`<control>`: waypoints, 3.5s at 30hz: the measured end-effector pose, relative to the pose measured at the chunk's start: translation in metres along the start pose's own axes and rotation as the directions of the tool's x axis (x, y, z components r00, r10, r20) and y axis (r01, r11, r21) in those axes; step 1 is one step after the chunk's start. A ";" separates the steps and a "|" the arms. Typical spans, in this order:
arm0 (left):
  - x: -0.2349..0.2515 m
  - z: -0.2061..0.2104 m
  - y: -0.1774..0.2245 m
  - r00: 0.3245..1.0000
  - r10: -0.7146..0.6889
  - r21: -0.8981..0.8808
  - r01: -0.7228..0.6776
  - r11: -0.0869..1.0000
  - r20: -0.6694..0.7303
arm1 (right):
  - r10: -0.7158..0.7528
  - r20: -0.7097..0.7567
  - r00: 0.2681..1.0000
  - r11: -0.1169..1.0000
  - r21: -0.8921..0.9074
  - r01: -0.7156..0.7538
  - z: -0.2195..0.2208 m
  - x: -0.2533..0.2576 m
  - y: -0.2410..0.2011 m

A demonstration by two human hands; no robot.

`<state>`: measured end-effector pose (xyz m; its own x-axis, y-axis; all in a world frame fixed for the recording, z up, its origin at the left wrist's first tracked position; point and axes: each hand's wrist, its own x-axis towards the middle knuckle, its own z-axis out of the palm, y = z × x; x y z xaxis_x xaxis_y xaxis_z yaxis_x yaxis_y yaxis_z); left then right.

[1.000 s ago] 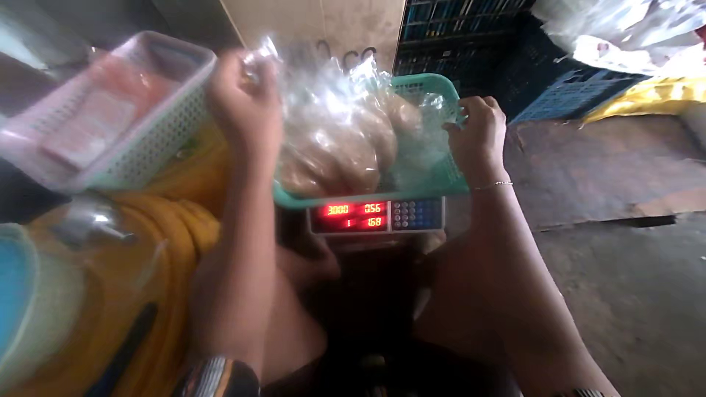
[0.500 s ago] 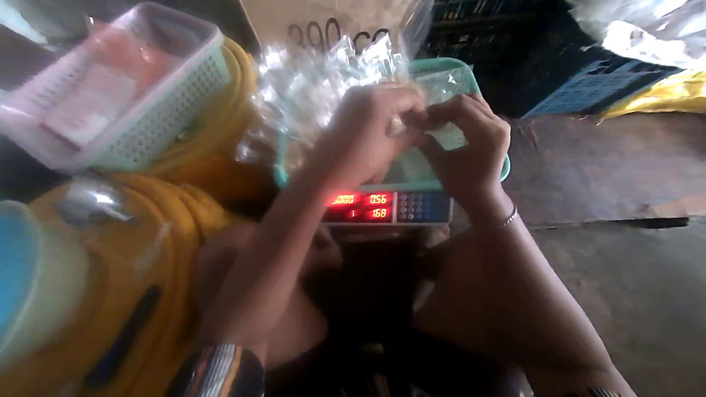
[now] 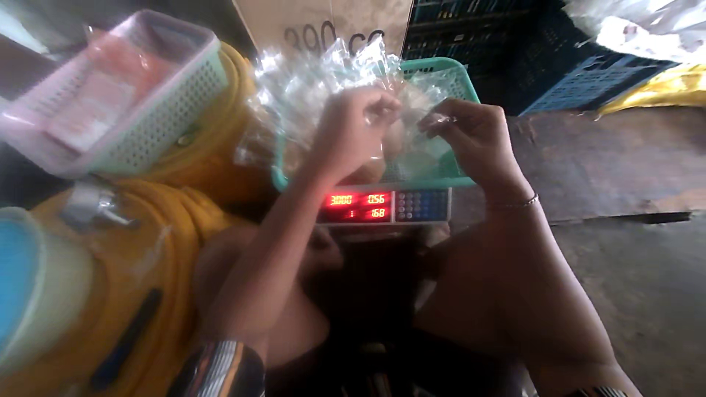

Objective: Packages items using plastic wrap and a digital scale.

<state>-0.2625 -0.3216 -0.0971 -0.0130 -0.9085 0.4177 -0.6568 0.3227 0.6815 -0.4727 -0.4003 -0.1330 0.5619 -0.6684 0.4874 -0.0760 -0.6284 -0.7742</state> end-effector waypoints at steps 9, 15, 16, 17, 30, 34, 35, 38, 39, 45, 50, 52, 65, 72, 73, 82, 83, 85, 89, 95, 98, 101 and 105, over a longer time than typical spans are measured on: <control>-0.001 0.013 0.000 0.984 -0.176 -0.202 0.164 0.965 -0.041 | 0.280 -0.233 0.931 0.959 0.029 -0.281 0.008 -0.003 -0.006; -0.003 0.025 0.004 0.980 -0.194 -0.229 0.179 0.957 -0.042 | 0.381 -0.116 0.917 0.904 0.252 -0.344 0.013 -0.005 -0.030; -0.004 0.027 0.005 0.982 -0.187 -0.229 0.179 0.957 -0.013 | 0.380 -0.076 0.922 0.895 0.284 -0.345 0.016 -0.005 -0.029; -0.004 0.029 0.006 0.982 -0.190 -0.222 0.188 0.957 0.012 | 0.366 -0.069 0.928 0.894 0.304 -0.330 0.018 -0.006 -0.026; -0.009 0.041 0.011 0.997 0.071 0.070 -0.069 0.995 -0.027 | 0.002 -0.197 0.980 0.845 -0.524 -0.107 0.029 -0.011 -0.029; -0.014 0.049 0.022 0.993 0.001 0.208 0.024 0.978 -0.122 | -0.057 -0.215 0.975 0.857 -0.511 -0.062 0.031 -0.012 -0.028; -0.014 0.050 0.023 0.991 -0.015 0.228 0.045 0.973 -0.133 | -0.076 -0.218 0.973 0.863 -0.502 -0.045 0.031 -0.012 -0.028; -0.014 0.049 0.022 0.986 -0.054 0.263 0.094 0.960 -0.158 | -0.100 -0.236 0.967 0.866 -0.500 -0.032 0.032 -0.014 -0.031; -0.014 0.048 0.019 0.979 -0.047 0.287 0.103 0.952 -0.197 | -0.080 -0.245 0.966 0.856 -0.514 -0.059 0.030 -0.014 -0.033; -0.007 0.032 0.012 0.960 -0.184 0.131 0.215 0.968 -0.212 | 0.193 -0.333 0.923 0.918 -0.270 -0.290 0.019 -0.009 -0.028; -0.001 0.031 0.003 0.862 -0.478 -0.662 0.459 0.592 0.169 | 0.634 0.025 0.773 0.563 0.670 -0.484 0.003 -0.002 -0.015; -0.001 0.030 -0.003 0.823 -0.454 -0.806 0.504 0.310 0.341 | 0.587 0.231 0.776 0.387 0.762 -0.519 -0.005 -0.003 -0.010; -0.006 0.051 -0.009 0.943 -0.273 0.054 0.288 0.956 -0.193 | 0.406 0.005 0.914 0.913 0.047 -0.406 0.030 -0.004 -0.022; -0.005 0.041 -0.004 0.983 0.147 0.257 -0.171 0.951 0.111 | 0.294 -0.218 0.931 0.927 -0.173 -0.334 0.007 -0.002 -0.002; -0.006 0.042 -0.004 0.984 0.144 0.263 -0.168 0.950 0.108 | 0.205 -0.192 0.960 0.953 -0.185 -0.240 0.006 -0.003 -0.003; -0.014 0.033 -0.003 0.933 0.018 0.344 -0.151 0.927 0.361 | 0.316 0.339 0.886 0.850 -0.516 -0.105 0.003 -0.018 -0.035; -0.015 0.032 -0.018 0.924 0.010 0.311 -0.139 0.940 0.382 | 0.274 0.372 0.887 0.890 -0.447 -0.087 -0.009 -0.023 -0.038; -0.017 0.030 -0.038 0.923 -0.022 0.272 -0.091 0.958 0.384 | 0.088 0.232 0.969 0.970 -0.242 -0.031 -0.040 -0.049 -0.038; -0.022 0.017 -0.082 0.947 -0.080 0.316 -0.024 0.948 0.312 | 0.257 -0.275 0.927 0.953 -0.087 -0.290 -0.108 -0.171 0.005; -0.023 0.021 -0.037 0.846 -0.422 0.518 0.214 0.828 0.325 | 0.976 -0.217 -0.020 -0.077 -0.258 -0.963 -0.078 -0.398 0.112; -0.020 0.022 -0.047 0.870 -0.223 0.396 0.035 0.917 0.440 | 0.978 -0.083 -0.192 -0.210 -0.373 -0.904 -0.015 -0.451 0.135; -0.019 0.024 -0.052 0.869 -0.148 0.386 -0.053 0.921 0.473 | 0.972 0.005 -0.235 -0.213 -0.404 -0.889 0.022 -0.457 0.140; -0.018 0.027 -0.053 0.858 -0.076 0.354 -0.128 0.927 0.508 | 0.966 0.005 -0.257 -0.241 -0.333 -0.912 0.022 -0.452 0.140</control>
<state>-0.2481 -0.3300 -0.1570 -0.3444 -0.9388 0.0019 -0.8736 0.3212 0.3655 -0.7191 -0.1775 -0.4712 -0.2138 -0.4332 -0.8756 -0.7682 0.6282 -0.1232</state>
